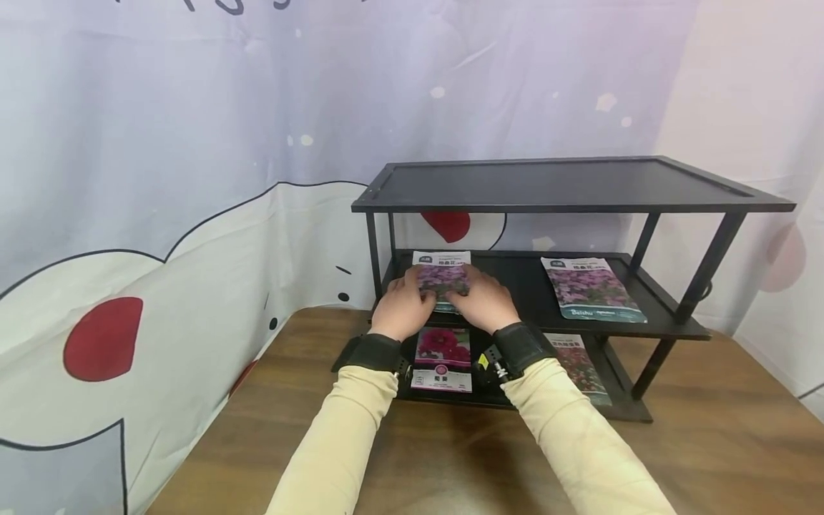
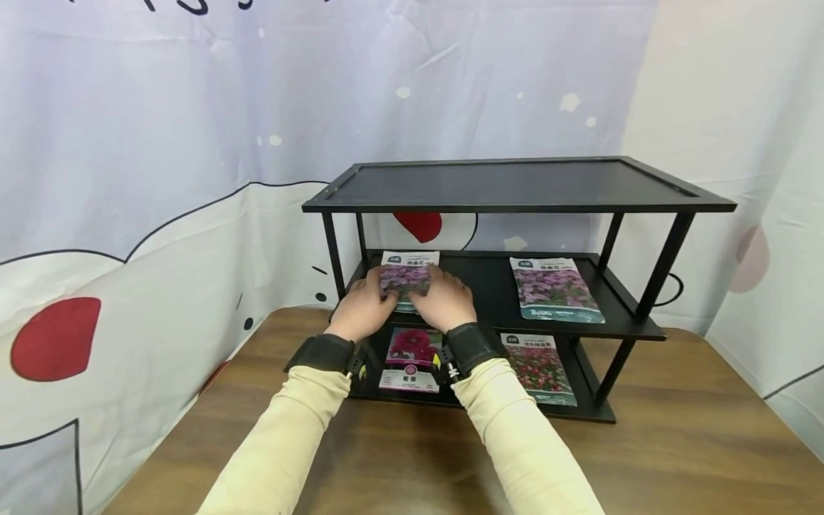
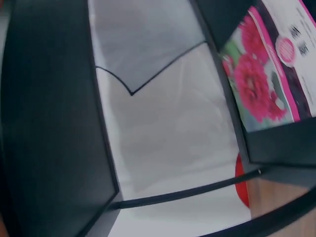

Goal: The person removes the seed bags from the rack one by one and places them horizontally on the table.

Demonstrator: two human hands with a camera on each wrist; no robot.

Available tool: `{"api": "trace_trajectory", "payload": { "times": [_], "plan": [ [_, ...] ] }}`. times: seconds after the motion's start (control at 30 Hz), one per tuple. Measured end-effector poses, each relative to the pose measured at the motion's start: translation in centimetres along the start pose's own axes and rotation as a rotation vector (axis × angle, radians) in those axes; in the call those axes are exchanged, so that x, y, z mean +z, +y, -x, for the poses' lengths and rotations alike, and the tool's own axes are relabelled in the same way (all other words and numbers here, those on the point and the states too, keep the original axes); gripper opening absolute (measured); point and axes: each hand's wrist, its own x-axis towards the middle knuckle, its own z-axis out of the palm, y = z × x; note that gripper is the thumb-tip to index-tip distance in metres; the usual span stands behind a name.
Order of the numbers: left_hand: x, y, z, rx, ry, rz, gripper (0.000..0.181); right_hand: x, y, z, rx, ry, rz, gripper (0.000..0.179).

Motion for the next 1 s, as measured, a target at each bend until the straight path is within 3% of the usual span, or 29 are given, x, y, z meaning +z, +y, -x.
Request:
{"api": "trace_trajectory", "payload": {
  "times": [0.27, 0.43, 0.53, 0.77, 1.0],
  "plan": [
    [-0.9, -0.7, -0.2, 0.047, -0.062, 0.163, 0.061, -0.4, 0.4, 0.1, -0.012, 0.028, -0.106, 0.071],
    [-1.3, -1.1, -0.4, 0.06, -0.104, 0.349, 0.066, -0.5, 0.4, 0.2, -0.016, 0.064, -0.206, 0.072],
    [-1.5, -1.2, -0.5, 0.028, -0.14, 0.431, 0.072, -0.6, 0.4, 0.3, -0.018, 0.08, -0.269, 0.072],
    [-2.0, -1.3, -0.4, -0.09, -0.2, 0.47, 0.084, -0.9, 0.6, 0.4, -0.029, 0.08, -0.411, 0.078],
    [-2.6, -1.5, -0.5, -0.108, -0.229, 0.583, 0.085, -1.2, 0.8, 0.6, 0.032, 0.026, -0.528, 0.089]
  ]
}}
